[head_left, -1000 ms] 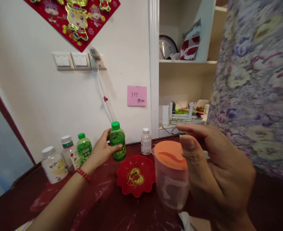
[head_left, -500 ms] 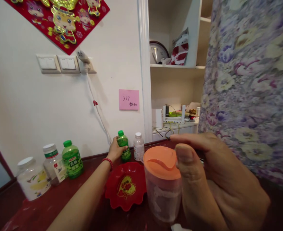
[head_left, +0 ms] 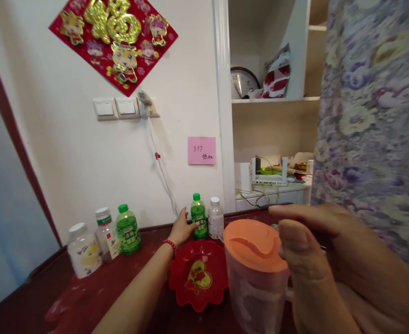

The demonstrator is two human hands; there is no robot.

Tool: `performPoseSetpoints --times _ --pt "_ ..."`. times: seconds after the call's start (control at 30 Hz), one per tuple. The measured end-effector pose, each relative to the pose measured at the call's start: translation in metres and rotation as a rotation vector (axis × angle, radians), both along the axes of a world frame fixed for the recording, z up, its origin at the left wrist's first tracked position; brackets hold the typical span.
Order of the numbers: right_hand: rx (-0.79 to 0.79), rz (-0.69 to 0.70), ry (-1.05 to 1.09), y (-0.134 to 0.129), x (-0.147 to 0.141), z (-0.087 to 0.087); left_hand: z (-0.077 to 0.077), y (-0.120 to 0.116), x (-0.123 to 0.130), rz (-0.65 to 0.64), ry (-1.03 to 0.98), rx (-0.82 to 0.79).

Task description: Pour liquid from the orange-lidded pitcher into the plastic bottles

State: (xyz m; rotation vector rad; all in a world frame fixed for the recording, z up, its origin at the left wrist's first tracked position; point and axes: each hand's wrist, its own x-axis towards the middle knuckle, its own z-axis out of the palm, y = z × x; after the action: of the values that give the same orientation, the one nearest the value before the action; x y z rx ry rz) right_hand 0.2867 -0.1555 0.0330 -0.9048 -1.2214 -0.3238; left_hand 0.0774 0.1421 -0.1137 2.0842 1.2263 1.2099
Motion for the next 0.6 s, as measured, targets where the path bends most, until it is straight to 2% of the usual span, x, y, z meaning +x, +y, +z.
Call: performPoseSetpoints --times 0.17,0.23,0.3,0.37,0.43,0.6 --pt "0.023 -0.085 0.116 0.004 -0.012 -0.003 0.042 -0.022 -0.070 0.437 0.165 0.248" --pt "0.025 -0.113 0.090 0.005 -0.012 -0.004 0.060 -0.027 -0.102 0.611 0.203 0.311" --pt "0.009 -0.075 0.007 0.006 -0.008 -0.004 0.073 -0.029 -0.130 0.737 0.244 0.339" --pt "0.025 -0.036 -0.078 0.007 -0.004 -0.004 0.080 -0.026 -0.151 0.795 0.299 0.337" --pt "0.051 -0.032 -0.129 0.007 -0.001 -0.004 0.082 -0.022 -0.165 0.792 0.365 0.315" --pt "0.019 -0.061 -0.162 0.004 0.004 -0.005 0.075 -0.018 -0.176 0.740 0.478 0.284"
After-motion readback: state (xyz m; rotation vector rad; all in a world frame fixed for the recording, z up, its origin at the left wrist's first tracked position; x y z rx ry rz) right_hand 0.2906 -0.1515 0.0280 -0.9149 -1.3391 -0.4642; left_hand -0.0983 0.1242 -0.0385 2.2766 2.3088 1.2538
